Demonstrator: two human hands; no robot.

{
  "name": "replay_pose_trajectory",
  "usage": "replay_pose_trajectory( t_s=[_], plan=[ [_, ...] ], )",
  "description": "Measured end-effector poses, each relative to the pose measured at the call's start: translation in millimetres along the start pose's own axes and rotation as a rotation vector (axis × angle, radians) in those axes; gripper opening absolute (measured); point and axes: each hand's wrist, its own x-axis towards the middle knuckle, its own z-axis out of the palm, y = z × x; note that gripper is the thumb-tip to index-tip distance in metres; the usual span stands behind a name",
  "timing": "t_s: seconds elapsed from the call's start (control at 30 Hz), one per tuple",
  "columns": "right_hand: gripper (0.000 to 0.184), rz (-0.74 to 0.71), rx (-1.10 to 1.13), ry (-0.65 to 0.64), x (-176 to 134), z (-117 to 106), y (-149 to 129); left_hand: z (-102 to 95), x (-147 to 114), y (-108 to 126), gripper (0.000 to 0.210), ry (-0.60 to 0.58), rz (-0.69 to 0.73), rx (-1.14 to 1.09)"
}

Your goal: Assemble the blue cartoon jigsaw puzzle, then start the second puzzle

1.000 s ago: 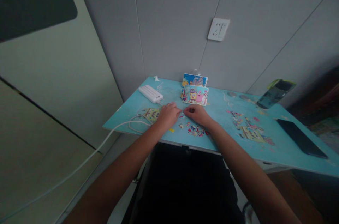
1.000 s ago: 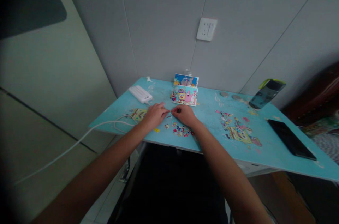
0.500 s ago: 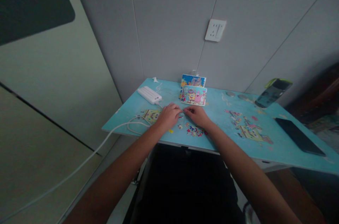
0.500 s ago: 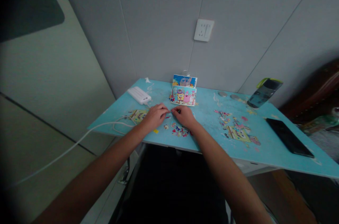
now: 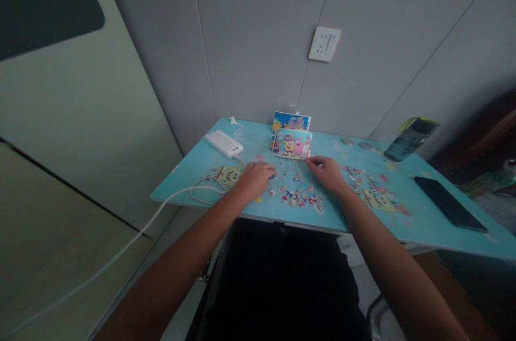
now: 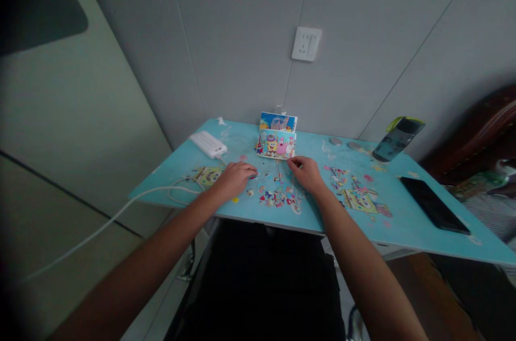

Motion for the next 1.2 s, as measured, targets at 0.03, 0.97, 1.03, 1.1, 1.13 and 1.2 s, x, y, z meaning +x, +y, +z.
replay_pose_trajectory(
  t_s=[0.03,0.97,1.03,1.1,1.13,1.2],
  plan=[
    [0.032,-0.024,0.007,-0.022,-2,1,-1,0.1,0,0,0.031,-0.001,-0.002,-0.001],
    [0.025,-0.240,-0.019,-0.296,-44,-36,18,-0.3,1,0,0.031,0.006,-0.032,-0.038],
    [0.026,-0.244,-0.006,-0.281,-45,-35,17,-1.2,1,0,0.030,0.005,-0.033,-0.039],
    [0.028,-0.235,0.006,-0.249,-46,-35,14,-2.1,1,0,0.029,0.007,-0.033,-0.042],
    [0.029,-0.222,0.014,-0.225,-46,-36,12,-2.4,0,1,0.029,0.008,-0.033,-0.043],
    [0.031,-0.190,0.032,-0.169,-47,-36,9,-2.8,0,1,0.027,0.011,-0.035,-0.048]
  ],
)
